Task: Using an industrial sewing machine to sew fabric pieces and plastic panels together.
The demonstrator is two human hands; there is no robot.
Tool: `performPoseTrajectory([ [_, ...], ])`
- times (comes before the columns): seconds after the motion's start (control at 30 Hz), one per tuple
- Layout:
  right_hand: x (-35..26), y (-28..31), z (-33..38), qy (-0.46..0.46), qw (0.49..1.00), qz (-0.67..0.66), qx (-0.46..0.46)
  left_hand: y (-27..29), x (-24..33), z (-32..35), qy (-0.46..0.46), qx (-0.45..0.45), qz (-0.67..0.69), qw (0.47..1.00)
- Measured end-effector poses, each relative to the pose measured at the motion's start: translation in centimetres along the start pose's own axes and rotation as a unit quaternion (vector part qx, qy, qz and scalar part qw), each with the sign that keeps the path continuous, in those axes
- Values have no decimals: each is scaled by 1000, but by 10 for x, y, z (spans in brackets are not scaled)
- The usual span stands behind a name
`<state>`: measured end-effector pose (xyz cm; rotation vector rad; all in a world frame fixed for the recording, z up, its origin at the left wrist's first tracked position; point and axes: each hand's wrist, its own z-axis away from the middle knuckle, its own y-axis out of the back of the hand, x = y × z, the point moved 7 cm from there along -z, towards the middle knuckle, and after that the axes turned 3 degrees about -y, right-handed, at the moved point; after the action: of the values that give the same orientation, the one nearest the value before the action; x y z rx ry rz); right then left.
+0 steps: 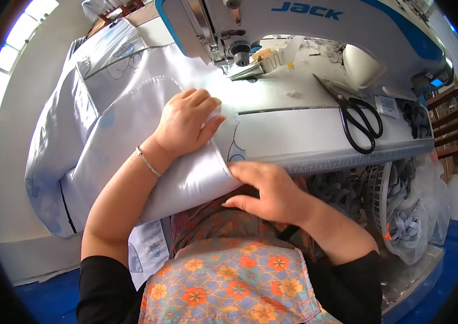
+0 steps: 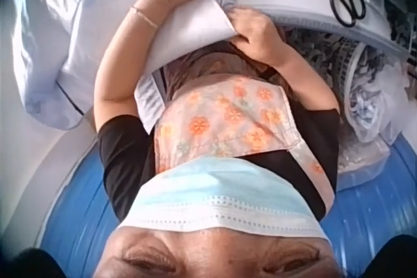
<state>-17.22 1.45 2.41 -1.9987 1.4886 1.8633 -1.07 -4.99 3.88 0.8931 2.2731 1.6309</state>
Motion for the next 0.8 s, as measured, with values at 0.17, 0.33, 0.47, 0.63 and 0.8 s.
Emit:
performPoseTrajectory([
  [0.17, 28, -39, -1, -135, 961, -204, -128, 31, 54, 8, -64, -70, -14, 995],
  [0.33, 1, -89, 52, 147, 964, -27, -219, 55, 123, 12, 6, -159, -112, 981],
  [0.47, 56, -86, 120, 24, 965, -257, 50, 7, 109, 63, 105, -286, -45, 951],
  [0.63, 171, -26, 422, -464, 724, -14, 511, -5, 107, 124, 191, -219, 2, 957],
  [0.8, 174, -58, 534, -675, 603, 12, 425, -7, 104, 123, 243, -201, 41, 948],
])
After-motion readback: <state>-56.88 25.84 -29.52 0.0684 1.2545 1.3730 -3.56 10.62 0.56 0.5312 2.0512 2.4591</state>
